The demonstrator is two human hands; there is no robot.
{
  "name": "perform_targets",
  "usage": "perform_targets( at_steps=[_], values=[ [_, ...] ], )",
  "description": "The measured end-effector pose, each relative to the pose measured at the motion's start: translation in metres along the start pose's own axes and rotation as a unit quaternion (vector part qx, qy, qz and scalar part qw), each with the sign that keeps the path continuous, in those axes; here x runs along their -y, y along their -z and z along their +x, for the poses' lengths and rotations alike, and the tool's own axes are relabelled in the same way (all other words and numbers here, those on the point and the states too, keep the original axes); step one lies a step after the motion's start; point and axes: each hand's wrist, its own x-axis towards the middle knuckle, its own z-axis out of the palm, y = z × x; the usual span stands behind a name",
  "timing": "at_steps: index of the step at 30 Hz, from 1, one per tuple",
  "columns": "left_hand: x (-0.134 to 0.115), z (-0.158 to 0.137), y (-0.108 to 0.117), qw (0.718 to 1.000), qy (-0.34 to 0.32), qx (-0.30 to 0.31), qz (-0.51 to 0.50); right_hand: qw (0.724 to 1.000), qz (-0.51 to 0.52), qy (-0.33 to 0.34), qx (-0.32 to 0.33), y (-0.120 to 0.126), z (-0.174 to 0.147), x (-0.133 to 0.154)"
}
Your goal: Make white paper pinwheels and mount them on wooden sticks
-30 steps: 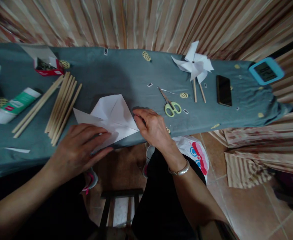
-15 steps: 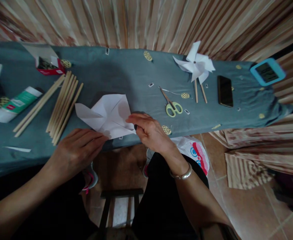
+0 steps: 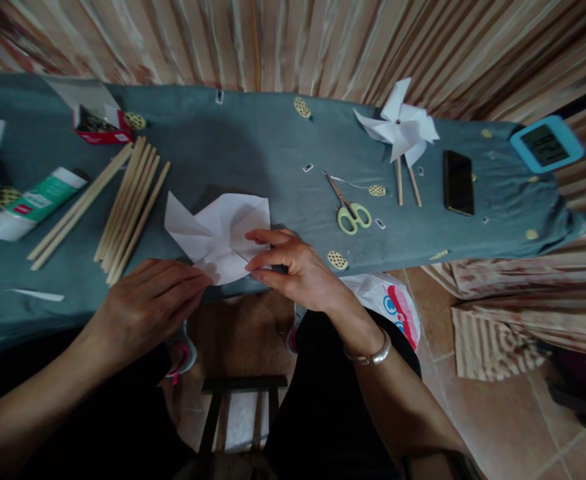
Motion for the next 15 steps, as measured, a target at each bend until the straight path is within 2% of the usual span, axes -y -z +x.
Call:
perform_targets(
  at_steps=[7,15],
  values=[
    [-0.003,0.000,0.003,1.000,0.009,0.021,0.002,1.000,0.013,-0.020,-0.016,-0.004,0.008,-0.001],
    [-0.005,-0.003,0.004,0.999,0.016,0.043,-0.009,0.993,-0.035,-0.033,-0.105,-0.027,0.025,0.003]
  ],
)
